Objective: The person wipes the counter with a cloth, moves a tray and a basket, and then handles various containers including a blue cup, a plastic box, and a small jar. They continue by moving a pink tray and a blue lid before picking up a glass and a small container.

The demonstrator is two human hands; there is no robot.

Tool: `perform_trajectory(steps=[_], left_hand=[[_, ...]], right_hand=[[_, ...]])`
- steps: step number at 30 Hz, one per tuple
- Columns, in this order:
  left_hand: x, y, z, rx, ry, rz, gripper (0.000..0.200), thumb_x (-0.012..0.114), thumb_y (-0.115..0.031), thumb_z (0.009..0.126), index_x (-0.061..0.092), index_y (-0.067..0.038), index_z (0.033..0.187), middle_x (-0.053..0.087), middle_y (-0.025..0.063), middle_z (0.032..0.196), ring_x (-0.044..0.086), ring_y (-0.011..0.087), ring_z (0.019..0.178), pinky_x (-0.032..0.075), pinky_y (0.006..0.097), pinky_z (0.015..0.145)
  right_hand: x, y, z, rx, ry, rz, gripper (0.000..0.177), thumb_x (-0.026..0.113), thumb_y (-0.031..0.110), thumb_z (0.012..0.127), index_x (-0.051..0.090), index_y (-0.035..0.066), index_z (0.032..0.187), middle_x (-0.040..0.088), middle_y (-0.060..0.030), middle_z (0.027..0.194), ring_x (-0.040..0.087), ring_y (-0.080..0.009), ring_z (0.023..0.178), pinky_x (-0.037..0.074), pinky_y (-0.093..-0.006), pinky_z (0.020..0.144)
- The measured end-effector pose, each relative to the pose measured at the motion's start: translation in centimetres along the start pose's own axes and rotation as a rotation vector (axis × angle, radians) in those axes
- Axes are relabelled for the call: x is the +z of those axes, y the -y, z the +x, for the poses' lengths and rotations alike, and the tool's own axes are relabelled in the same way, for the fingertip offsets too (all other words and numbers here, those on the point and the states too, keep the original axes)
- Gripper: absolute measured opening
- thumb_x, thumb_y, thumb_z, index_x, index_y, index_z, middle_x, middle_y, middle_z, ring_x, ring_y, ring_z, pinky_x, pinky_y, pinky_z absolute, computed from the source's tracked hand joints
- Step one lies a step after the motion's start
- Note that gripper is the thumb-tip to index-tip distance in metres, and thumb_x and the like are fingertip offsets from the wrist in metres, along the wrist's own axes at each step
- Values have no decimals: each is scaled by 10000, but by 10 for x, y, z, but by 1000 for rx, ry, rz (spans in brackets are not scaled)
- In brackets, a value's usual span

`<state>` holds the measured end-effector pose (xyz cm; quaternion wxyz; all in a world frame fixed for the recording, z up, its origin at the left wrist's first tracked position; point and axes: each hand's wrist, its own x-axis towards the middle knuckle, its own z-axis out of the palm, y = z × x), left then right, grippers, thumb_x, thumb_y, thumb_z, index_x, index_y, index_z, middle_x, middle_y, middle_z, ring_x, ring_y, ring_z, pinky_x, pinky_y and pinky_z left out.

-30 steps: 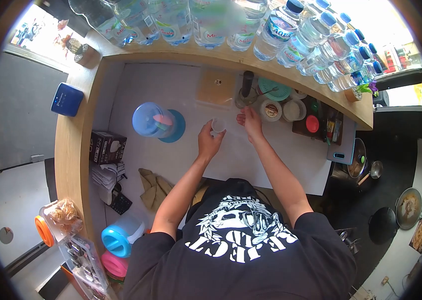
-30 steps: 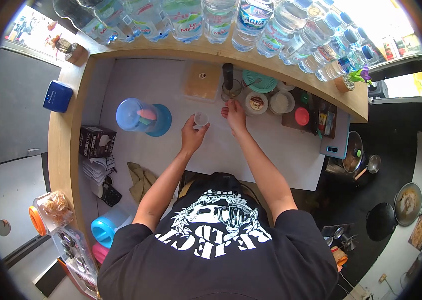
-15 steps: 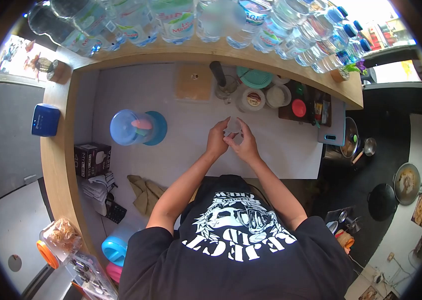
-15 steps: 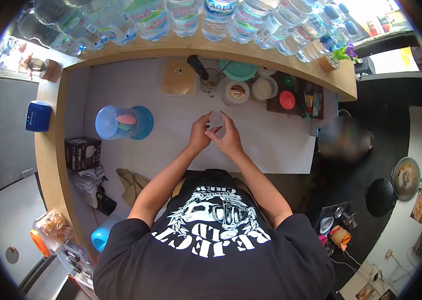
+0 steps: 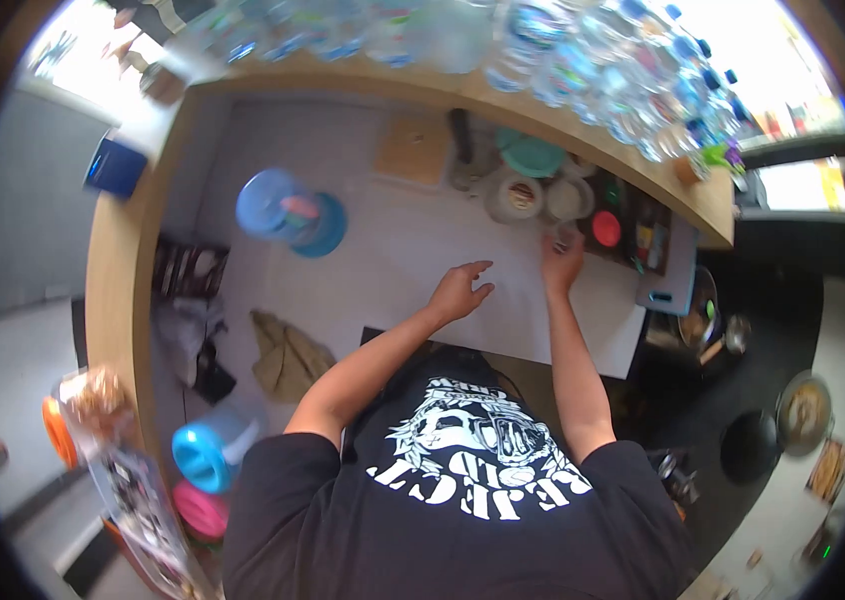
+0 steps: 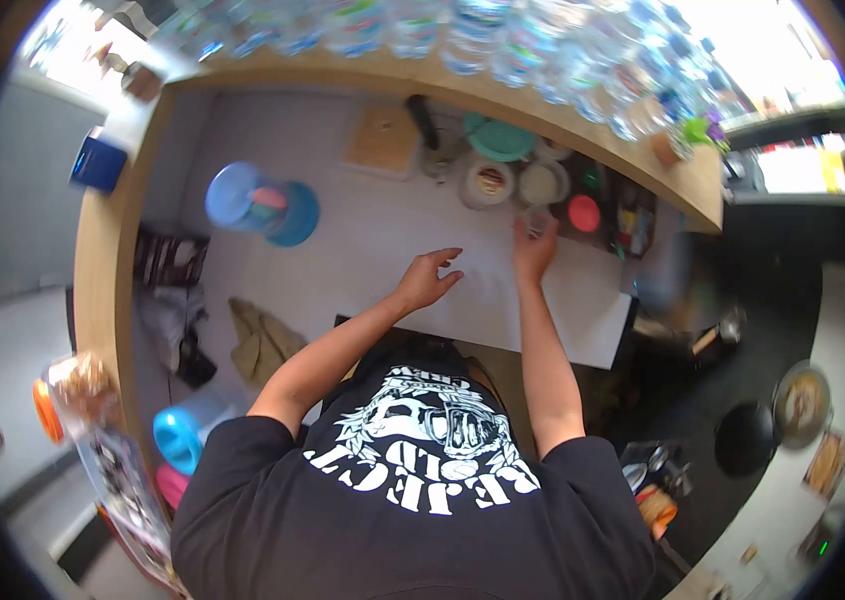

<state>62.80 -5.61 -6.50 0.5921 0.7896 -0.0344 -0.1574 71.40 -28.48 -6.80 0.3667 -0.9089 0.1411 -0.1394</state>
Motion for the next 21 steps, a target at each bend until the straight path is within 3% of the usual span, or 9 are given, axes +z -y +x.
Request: perform_trajectory(steps=[5, 7, 9, 11, 13, 14, 17, 20, 21], left_hand=[[-34, 47, -75, -111, -218, -11, 421, 723, -208, 883, 660, -33, 1261, 709, 185, 1187, 702, 336, 1044, 559, 421, 904], [-45, 59, -112, -155, -334, 3, 396, 716, -213, 877, 675, -38, 1229, 712, 201, 1154, 691, 342, 1061, 550, 435, 921], [-45, 58, -147, -246, -468, -2, 379, 708, -217, 881, 680, -40, 1215, 713, 200, 1152, 689, 341, 1068, 547, 439, 927], [-32, 58, -187, -290, -631, 0, 368, 702, -219, 883, 682, -38, 1203, 726, 193, 1116, 698, 330, 1045, 554, 427, 910], [-13, 53, -232, -343, -789, -68, 361, 703, -222, 882, 684, -37, 1192, 734, 183, 1086, 706, 318, 1022, 558, 415, 897], [-57, 115, -303, -241, -830, -120, 358, 704, -223, 882, 686, -36, 1186, 737, 178, 1071, 710, 312, 1010, 560, 410, 891], [12, 108, -365, -322, -1085, -184, 342, 715, -228, 877, 696, -36, 1160, 745, 159, 1028, 726, 286, 946, 571, 389, 850], [94, 120, -432, -417, -1290, -239, 327, 722, -231, 875, 707, -38, 1139, 751, 153, 1001, 732, 271, 917, 576, 382, 832], [60, 171, -445, -405, -1313, -229, 324, 722, -229, 875, 710, -38, 1136, 752, 153, 999, 733, 268, 916, 576, 382, 832]], right_hand=[[28, -31, -20, -45, 10, 102, 649, 859, 263, 823, 521, -68, 1267, 625, -204, 1215, 686, -275, 977, 569, -373, 828], [27, -23, -49, 42, 57, -12, 735, 859, 294, 825, 476, -70, 1335, 599, -215, 1254, 677, -283, 1021, 566, -377, 850], [26, -23, -78, 139, 136, 24, 712, 824, 307, 856, 475, -60, 1355, 603, -219, 1267, 667, -298, 1060, 552, -397, 897], [26, -44, -108, 14, 238, 44, 631, 751, 267, 916, 457, -18, 1396, 609, -212, 1291, 645, -350, 1107, 527, -436, 943], [19, -52, -140, -143, 364, 98, 523, 709, 233, 944, 506, -16, 1356, 628, -197, 1265, 644, -334, 1112, 519, -434, 955], [49, -20, -231, -257, 300, 126, 470, 687, 216, 958, 530, -15, 1335, 637, -189, 1252, 643, -326, 1115, 515, -433, 961], [12, -19, -263, -434, 511, 96, 326, 643, 164, 971, 621, 13, 1259, 669, -134, 1240, 661, -265, 1091, 526, -378, 907], [-17, -26, -296, -549, 692, 175, 225, 628, 139, 972, 670, 4, 1148, 685, -134, 1153, 658, -278, 1065, 527, -382, 898], [30, -10, -319, -553, 687, 179, 209, 625, 136, 971, 680, 10, 1128, 690, -130, 1128, 663, -274, 1041, 528, -375, 878]])
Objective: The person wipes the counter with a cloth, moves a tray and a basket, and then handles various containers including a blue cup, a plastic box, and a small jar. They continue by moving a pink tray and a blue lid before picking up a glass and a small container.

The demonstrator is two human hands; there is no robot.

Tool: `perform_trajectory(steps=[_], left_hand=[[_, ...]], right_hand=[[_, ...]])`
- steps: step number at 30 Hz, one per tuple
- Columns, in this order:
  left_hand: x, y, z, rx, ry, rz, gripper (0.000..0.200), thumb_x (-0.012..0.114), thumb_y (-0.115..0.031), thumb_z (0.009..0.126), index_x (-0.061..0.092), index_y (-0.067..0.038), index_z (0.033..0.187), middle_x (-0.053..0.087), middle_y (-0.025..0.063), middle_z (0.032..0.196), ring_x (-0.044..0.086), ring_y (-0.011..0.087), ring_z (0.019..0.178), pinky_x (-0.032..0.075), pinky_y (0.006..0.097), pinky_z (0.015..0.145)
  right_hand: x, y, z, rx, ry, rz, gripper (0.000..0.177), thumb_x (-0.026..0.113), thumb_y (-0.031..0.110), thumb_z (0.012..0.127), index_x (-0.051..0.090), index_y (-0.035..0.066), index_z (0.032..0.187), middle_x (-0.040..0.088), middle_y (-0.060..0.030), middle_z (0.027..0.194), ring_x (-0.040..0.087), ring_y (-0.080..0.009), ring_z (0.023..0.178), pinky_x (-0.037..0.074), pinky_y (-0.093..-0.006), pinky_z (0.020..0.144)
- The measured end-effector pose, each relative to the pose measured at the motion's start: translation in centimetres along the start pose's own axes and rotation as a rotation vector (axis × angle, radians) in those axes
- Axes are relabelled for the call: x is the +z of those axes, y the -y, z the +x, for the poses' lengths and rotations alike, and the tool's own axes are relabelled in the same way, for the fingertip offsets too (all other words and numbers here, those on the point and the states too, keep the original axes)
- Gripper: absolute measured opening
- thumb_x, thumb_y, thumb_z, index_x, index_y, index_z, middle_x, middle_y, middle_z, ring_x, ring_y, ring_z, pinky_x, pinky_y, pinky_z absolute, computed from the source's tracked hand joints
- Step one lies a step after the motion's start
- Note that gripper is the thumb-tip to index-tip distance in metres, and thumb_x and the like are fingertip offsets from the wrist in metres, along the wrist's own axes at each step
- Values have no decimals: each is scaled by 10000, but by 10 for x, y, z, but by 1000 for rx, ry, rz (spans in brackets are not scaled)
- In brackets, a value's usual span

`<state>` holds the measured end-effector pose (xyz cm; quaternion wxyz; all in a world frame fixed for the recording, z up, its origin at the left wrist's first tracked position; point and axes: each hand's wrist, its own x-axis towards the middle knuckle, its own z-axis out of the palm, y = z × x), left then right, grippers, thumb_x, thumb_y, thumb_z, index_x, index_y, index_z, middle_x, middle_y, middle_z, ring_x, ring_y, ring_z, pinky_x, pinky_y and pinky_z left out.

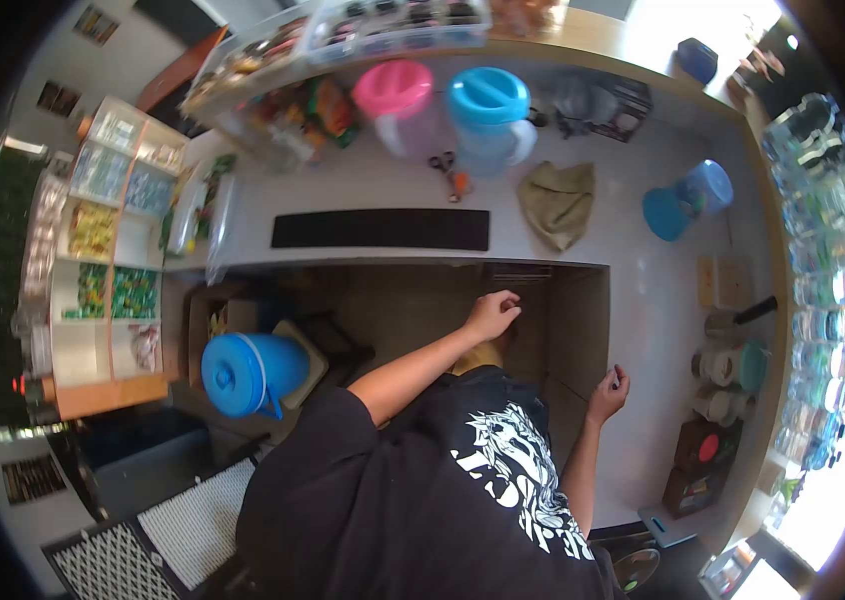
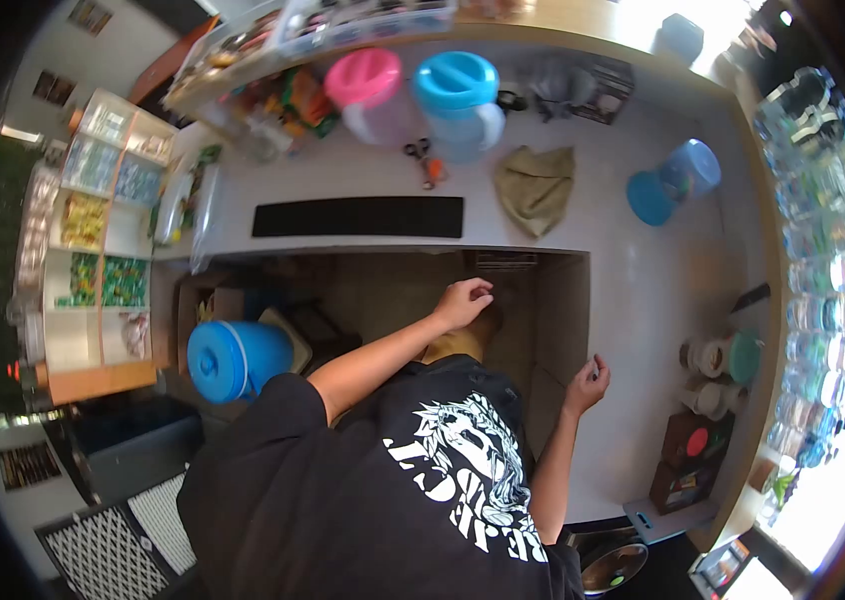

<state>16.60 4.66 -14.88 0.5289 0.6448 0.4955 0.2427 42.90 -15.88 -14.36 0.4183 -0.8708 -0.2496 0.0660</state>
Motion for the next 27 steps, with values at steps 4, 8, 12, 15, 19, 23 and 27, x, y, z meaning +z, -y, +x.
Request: perform_trajectory(steps=[4, 8, 12, 15, 19, 23, 27], left_hand=[[-66, 62, -96, -166, -212, -7, 319, 726, -219, 870, 716, -25, 1124, 756, 148, 1001, 732, 254, 903, 573, 379, 826], [-120, 83, -112, -247, -379, -62, 302, 720, -191, 889, 711, -10, 1130, 754, 127, 981, 714, 203, 881, 561, 344, 798], [-177, 91, -132, -340, -545, -178, 277, 707, -156, 914, 701, -10, 1150, 741, 77, 938, 677, 134, 822, 538, 290, 737], [-212, 102, -111, -364, -589, -238, 283, 701, -187, 922, 709, -7, 1139, 758, 153, 1008, 725, 219, 920, 559, 334, 805], [-280, 128, -90, -311, -610, -263, 284, 688, -170, 938, 687, -17, 1177, 742, 87, 971, 684, 145, 839, 519, 287, 693], [-362, 128, -36, -242, -652, -244, 327, 695, -196, 928, 677, 0, 1189, 755, 140, 995, 712, 199, 898, 552, 339, 820], [-454, 137, 25, -194, -727, -211, 454, 697, -250, 927, 603, -3, 1295, 744, 166, 1016, 711, 239, 937, 549, 353, 825]], right_hand=[[11, 10, -59, -36, 216, 19, 170, 621, 133, 966, 708, 30, 1070, 705, -113, 1025, 676, -254, 948, 532, -363, 811], [52, 29, -78, -158, 419, 67, 152, 624, 121, 955, 714, 27, 1032, 719, -118, 967, 678, -253, 883, 532, -369, 794], [87, 71, -104, -266, 696, 81, 132, 642, 98, 938, 713, 22, 1020, 720, -140, 944, 689, -259, 862, 539, -360, 793], [123, 122, -105, -289, 819, 82, 123, 658, 97, 929, 708, 17, 1009, 716, -147, 930, 703, -256, 872, 543, -354, 791], [190, 195, -122, -370, 888, 96, 144, 680, 132, 921, 708, 18, 1004, 716, -153, 938, 707, -272, 884, 543, -360, 798], [277, 272, -129, -530, 854, 136, 217, 717, 176, 922, 707, 3, 1053, 726, -156, 973, 719, -218, 888, 546, -320, 800], [354, 397, -156, -683, 868, 106, 408, 762, 267, 885, 656, 18, 1189, 678, -180, 1137, 674, -319, 1048, 527, -401, 898]])
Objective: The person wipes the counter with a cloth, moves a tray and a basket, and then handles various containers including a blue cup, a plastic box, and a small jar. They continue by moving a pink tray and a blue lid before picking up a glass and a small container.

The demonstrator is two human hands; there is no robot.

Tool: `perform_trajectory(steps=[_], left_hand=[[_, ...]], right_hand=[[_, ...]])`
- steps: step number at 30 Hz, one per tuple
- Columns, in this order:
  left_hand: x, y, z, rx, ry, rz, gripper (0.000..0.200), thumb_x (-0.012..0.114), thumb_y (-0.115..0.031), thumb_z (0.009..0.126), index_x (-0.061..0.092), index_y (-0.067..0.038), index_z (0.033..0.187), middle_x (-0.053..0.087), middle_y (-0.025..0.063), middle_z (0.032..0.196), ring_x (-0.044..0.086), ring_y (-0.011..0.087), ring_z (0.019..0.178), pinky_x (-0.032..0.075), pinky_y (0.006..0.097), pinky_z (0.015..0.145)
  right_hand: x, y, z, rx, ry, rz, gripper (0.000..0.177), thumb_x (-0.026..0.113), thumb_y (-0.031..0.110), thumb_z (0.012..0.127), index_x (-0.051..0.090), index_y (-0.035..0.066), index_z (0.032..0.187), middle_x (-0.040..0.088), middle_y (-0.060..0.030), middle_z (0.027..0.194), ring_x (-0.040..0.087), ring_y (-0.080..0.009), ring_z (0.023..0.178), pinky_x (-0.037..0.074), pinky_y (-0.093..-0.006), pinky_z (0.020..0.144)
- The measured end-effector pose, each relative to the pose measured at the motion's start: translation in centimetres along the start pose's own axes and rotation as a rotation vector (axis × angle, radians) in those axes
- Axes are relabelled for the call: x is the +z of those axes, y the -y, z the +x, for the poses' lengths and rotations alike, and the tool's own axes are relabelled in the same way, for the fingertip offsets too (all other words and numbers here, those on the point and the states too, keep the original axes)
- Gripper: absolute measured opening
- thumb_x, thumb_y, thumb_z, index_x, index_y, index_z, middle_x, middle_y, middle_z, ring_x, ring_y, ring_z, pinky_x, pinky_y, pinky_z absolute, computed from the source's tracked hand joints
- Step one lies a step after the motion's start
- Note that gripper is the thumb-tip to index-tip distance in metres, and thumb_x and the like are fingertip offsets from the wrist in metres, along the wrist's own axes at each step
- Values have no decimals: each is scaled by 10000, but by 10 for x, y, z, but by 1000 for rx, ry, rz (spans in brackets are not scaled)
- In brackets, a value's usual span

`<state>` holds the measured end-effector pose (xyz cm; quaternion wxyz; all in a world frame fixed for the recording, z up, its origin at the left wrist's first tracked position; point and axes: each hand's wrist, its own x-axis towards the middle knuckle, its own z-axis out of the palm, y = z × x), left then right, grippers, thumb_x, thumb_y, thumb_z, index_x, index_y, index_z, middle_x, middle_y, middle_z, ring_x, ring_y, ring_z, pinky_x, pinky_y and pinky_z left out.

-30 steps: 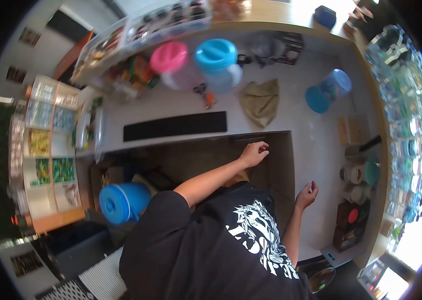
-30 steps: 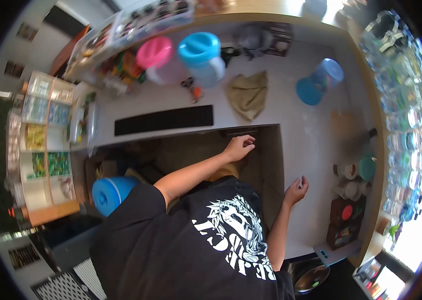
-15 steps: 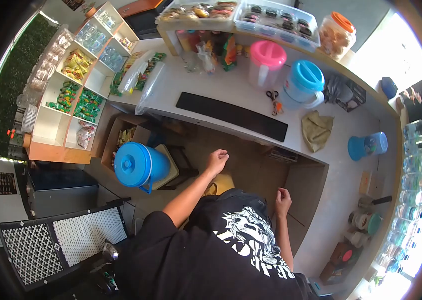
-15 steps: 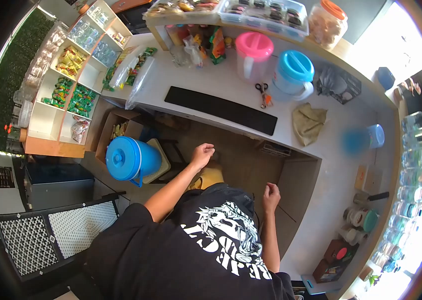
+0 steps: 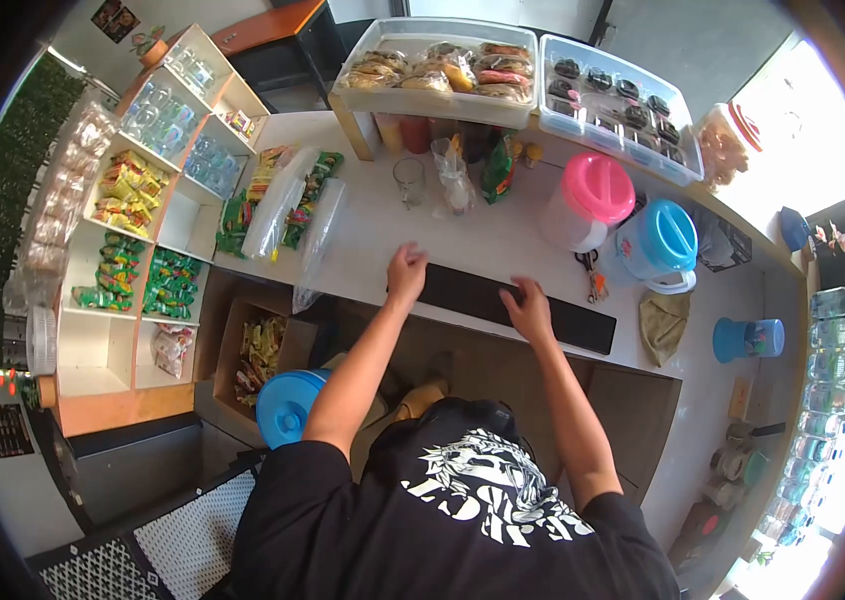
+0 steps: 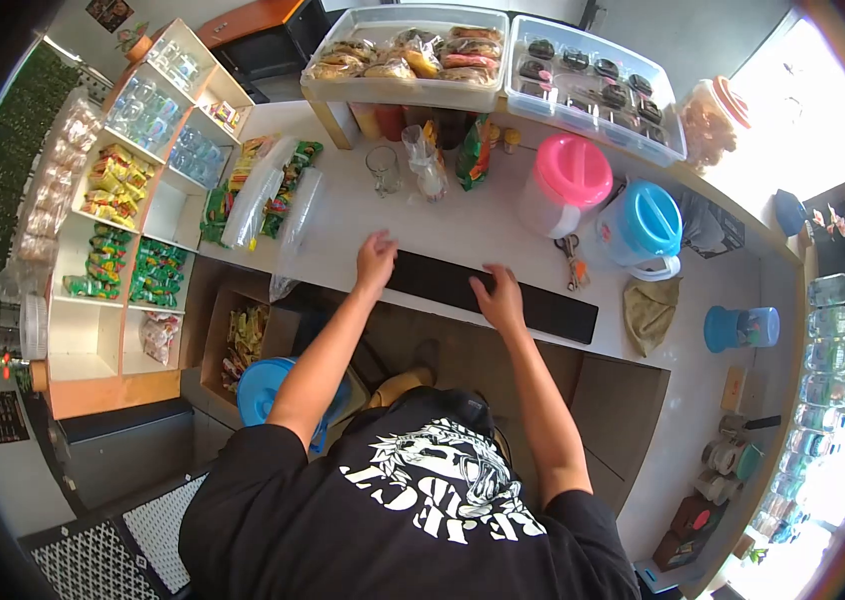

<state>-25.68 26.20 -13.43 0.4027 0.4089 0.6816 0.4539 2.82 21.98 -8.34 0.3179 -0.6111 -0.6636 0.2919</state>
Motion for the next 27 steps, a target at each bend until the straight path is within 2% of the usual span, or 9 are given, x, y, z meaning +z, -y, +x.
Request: perform_trajectory(steps=[2, 6, 10, 12, 16, 21, 24, 26, 27], left_hand=[[3, -7, 53, -19, -60, 20, 508, 700, -298, 924, 580, -13, 1327, 726, 173, 1018, 702, 253, 899, 553, 364, 797], [-1, -40, 103, -184, -45, -43, 576, 690, -393, 928, 561, -44, 1368, 673, 167, 1024, 667, 246, 857, 557, 396, 724], [-4, -80, 112, -347, 32, -90, 468, 622, -415, 979, 601, -51, 1273, 642, 103, 1044, 637, 212, 823, 549, 383, 671], [-3, -55, 127, -404, 82, -173, 407, 576, -404, 1011, 619, -52, 1209, 646, 71, 1043, 624, 189, 796, 538, 358, 653], [-5, -59, 123, -333, 156, -263, 313, 521, -347, 1048, 632, -59, 1101, 639, 40, 998, 595, 150, 740, 510, 304, 636], [-9, -44, 122, -305, 191, -335, 246, 542, -290, 1050, 622, -63, 998, 608, 26, 942, 590, 132, 745, 498, 270, 642], [-11, -32, 112, -277, 238, -347, 151, 575, -202, 1014, 617, -67, 1068, 602, 43, 1003, 634, 173, 861, 551, 310, 756], [-11, -19, 94, -278, 253, -430, 109, 589, -158, 1007, 613, -69, 1065, 602, 37, 979, 630, 169, 850, 563, 307, 784], [-8, -23, 77, -264, 237, -441, 146, 596, -208, 1030, 608, -82, 959, 581, -2, 907, 575, 98, 743, 500, 241, 664]], right_hand=[[18, 28, 54, -67, -4, 30, 535, 766, 284, 866, 575, 10, 1284, 616, -239, 1246, 596, -424, 1167, 489, -468, 980], [62, 65, 137, -57, -84, -24, 701, 789, 350, 838, 489, 36, 1388, 524, -274, 1367, 542, -464, 1233, 469, -495, 1016], [81, 84, 185, -12, -44, -72, 741, 798, 382, 822, 480, 46, 1401, 518, -277, 1376, 539, -484, 1230, 472, -517, 1011], [98, 82, 194, -17, -59, -103, 664, 783, 350, 834, 515, 37, 1355, 534, -276, 1356, 552, -478, 1215, 485, -513, 983], [104, 72, 205, -132, -61, -79, 494, 751, 261, 849, 580, 5, 1236, 609, -279, 1245, 613, -465, 1113, 515, -501, 899], [92, 78, 187, -38, -83, -7, 395, 729, 192, 853, 606, -6, 1172, 689, -271, 1023, 665, -464, 967, 527, -509, 820], [70, 78, 164, 47, -90, 73, 397, 724, 185, 859, 608, -2, 1190, 704, -270, 970, 676, -460, 947, 526, -513, 815], [49, 77, 134, 153, -86, 141, 398, 720, 183, 865, 610, -2, 1199, 706, -272, 966, 676, -460, 951, 525, -512, 814], [37, 77, 119, 225, -83, 181, 397, 718, 182, 868, 611, -3, 1202, 706, -275, 971, 675, -463, 953, 524, -510, 810]])
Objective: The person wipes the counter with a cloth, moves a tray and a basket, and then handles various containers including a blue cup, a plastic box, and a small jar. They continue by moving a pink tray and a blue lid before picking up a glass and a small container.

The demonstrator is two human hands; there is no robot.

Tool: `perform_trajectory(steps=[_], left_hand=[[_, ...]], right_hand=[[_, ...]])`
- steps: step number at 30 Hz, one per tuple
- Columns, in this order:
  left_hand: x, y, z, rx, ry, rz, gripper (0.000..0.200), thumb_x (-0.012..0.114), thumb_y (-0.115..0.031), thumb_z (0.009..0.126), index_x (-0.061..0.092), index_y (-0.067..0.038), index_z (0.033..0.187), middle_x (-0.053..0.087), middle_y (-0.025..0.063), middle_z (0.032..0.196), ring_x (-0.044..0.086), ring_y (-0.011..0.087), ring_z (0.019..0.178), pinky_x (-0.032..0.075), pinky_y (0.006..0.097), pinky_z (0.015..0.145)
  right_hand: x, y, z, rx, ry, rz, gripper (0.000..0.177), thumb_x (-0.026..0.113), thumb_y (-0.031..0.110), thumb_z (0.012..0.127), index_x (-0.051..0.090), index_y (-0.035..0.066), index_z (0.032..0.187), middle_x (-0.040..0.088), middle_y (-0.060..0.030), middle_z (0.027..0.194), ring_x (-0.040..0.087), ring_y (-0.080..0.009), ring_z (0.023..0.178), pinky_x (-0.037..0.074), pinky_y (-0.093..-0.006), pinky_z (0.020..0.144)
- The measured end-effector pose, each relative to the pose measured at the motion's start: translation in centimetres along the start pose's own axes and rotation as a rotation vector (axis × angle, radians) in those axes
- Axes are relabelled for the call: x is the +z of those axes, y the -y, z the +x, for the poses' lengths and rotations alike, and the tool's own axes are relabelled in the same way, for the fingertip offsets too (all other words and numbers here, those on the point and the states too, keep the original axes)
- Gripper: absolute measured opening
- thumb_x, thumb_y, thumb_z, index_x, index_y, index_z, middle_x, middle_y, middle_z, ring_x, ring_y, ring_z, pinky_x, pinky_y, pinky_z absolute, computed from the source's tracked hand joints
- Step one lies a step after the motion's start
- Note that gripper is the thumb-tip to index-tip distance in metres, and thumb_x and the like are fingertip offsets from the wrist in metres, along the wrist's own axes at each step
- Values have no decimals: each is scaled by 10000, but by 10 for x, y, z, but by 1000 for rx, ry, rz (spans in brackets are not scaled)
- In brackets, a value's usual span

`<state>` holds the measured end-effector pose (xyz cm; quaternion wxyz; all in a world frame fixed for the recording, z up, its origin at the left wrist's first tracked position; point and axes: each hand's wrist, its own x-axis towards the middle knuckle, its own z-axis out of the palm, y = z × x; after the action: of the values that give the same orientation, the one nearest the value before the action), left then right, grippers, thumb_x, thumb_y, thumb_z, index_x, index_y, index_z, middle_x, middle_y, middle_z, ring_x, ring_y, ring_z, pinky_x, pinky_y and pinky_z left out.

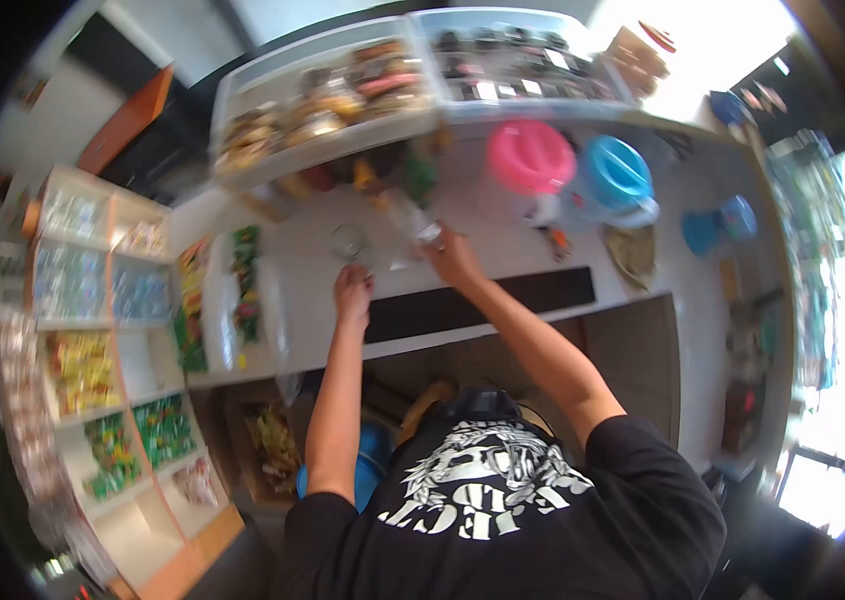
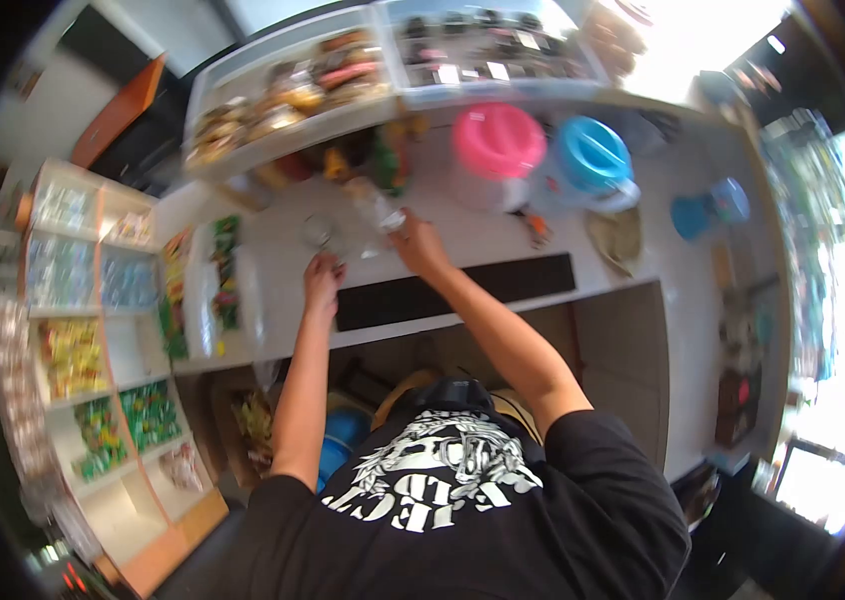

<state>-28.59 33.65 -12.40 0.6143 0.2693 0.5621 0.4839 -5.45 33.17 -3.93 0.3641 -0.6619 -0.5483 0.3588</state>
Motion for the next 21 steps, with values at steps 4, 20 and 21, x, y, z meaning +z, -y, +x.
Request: perform_trajectory(steps=[4, 20, 21], left_hand=[[16, 14, -63, -89, 130, 117, 206, 544, -253, 1067, 596, -59, 1021, 604, 20, 968, 638, 143, 927, 527, 300, 842], [294, 159, -285, -314, 791, 510, 232, 514, -280, 1084, 595, -99, 963, 642, -2, 939, 687, 112, 925, 554, 213, 757], [315, 169, -296, -322, 833, 534, 234, 514, -279, 1084, 596, -100, 958, 642, -2, 936, 686, 110, 920, 555, 213, 751]], right_hand=[[-50, -42, -63, -170, -189, -6, 375, 722, 179, 857, 617, -3, 1167, 702, -254, 891, 666, -482, 894, 534, -499, 750], [-369, -191, -384, 307, -811, -76, 227, 671, 191, 900, 596, 27, 1039, 684, -251, 855, 670, -462, 871, 536, -504, 734], [-388, -199, -405, 333, -864, -88, 231, 672, 191, 898, 595, 22, 1035, 683, -252, 855, 670, -463, 872, 534, -504, 732]])
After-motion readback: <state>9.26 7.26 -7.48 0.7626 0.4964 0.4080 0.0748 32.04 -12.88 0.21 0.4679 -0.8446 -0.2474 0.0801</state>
